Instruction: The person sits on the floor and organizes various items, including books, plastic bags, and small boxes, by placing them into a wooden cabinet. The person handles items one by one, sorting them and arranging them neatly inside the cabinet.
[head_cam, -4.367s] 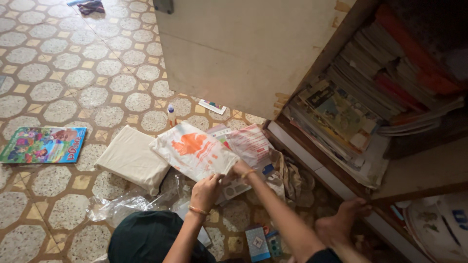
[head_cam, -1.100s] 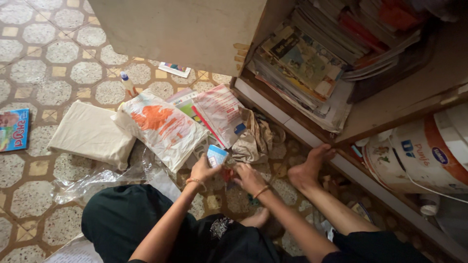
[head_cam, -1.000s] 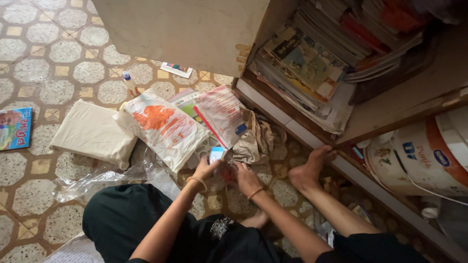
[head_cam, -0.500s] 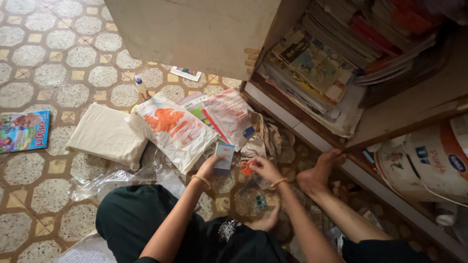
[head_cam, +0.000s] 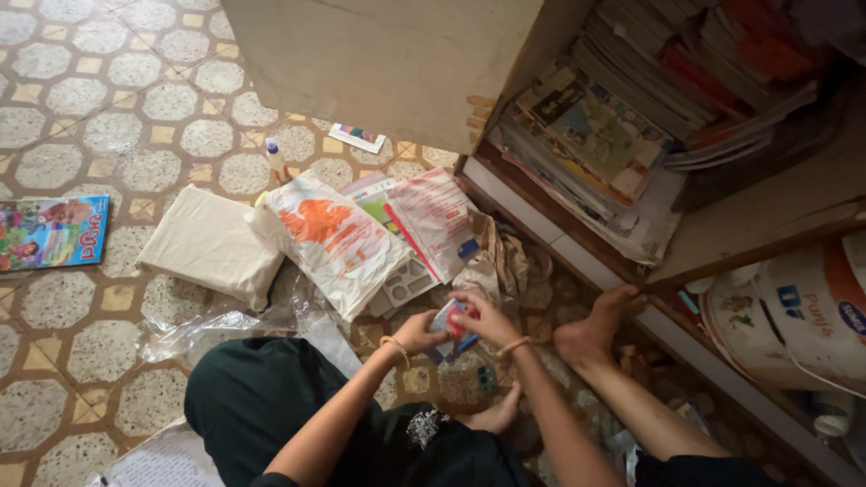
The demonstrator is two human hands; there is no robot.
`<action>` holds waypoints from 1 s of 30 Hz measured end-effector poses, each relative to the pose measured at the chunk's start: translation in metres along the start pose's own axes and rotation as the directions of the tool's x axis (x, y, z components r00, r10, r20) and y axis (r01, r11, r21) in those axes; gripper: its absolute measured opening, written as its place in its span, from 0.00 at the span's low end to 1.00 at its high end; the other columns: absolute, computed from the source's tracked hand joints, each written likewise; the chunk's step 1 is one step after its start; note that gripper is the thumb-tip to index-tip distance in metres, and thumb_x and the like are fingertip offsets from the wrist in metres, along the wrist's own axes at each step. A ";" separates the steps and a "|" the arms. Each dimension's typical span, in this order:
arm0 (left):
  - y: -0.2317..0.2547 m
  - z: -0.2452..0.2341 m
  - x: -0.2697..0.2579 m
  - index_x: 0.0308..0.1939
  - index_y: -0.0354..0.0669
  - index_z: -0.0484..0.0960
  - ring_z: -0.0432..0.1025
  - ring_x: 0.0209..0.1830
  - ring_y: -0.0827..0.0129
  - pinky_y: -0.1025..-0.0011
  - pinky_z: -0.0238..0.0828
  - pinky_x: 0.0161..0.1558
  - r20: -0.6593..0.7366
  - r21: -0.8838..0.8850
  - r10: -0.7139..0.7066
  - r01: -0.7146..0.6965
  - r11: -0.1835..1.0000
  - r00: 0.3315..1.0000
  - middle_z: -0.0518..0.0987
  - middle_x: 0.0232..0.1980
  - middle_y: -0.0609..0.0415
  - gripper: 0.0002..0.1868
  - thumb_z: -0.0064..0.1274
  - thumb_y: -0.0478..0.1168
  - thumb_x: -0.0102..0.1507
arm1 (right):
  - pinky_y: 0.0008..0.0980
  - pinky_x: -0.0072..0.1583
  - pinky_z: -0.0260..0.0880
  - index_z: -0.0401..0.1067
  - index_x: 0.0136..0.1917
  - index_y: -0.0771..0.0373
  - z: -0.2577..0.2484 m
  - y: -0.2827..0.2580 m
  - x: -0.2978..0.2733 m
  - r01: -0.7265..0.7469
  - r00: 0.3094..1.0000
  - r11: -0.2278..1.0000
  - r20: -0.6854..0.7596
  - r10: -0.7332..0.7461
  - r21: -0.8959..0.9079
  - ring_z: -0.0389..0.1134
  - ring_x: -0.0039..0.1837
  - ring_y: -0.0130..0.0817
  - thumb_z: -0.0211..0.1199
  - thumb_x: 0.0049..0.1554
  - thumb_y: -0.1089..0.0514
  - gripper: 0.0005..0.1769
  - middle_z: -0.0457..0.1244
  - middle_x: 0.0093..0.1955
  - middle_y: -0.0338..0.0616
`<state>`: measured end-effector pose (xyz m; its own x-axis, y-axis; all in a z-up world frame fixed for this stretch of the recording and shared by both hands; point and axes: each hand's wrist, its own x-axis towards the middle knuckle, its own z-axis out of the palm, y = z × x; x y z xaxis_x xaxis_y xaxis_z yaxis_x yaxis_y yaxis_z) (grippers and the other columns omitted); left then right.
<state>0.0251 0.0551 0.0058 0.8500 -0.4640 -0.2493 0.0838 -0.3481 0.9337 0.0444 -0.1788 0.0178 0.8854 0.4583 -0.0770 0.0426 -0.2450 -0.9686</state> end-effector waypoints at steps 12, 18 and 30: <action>0.057 -0.108 -0.045 0.47 0.46 0.80 0.77 0.46 0.55 0.58 0.69 0.46 -0.625 0.770 0.523 0.344 0.537 0.580 0.80 0.46 0.50 0.16 0.54 0.40 0.55 | 0.35 0.47 0.78 0.68 0.64 0.67 -0.013 0.019 -0.001 -0.256 0.889 0.687 -0.113 0.444 0.680 0.72 0.50 0.34 0.60 0.64 0.54 0.20 0.69 0.53 0.45; 0.070 -0.132 -0.056 0.45 0.44 0.82 0.76 0.38 0.54 0.57 0.70 0.42 -0.654 0.641 0.435 0.149 0.753 0.619 0.80 0.39 0.51 0.10 0.56 0.41 0.62 | 0.30 0.52 0.78 0.66 0.67 0.68 0.028 -0.060 0.010 -0.353 0.878 0.500 0.096 0.468 0.790 0.74 0.55 0.40 0.57 0.63 0.59 0.21 0.70 0.57 0.56; 0.097 -0.135 -0.068 0.38 0.47 0.82 0.75 0.36 0.53 0.59 0.72 0.40 -0.582 0.696 0.601 -0.047 0.716 0.548 0.78 0.38 0.51 0.03 0.56 0.38 0.61 | 0.38 0.50 0.77 0.70 0.59 0.61 0.137 0.000 0.146 -0.117 0.923 0.682 -0.174 0.343 0.722 0.69 0.47 0.28 0.56 0.65 0.58 0.10 0.67 0.49 0.39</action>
<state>0.0456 0.1627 0.1483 0.8187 0.0104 0.5742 -0.3418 -0.7947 0.5016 0.1100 0.0055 -0.0255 0.9126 0.1901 -0.3620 -0.4087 0.3955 -0.8225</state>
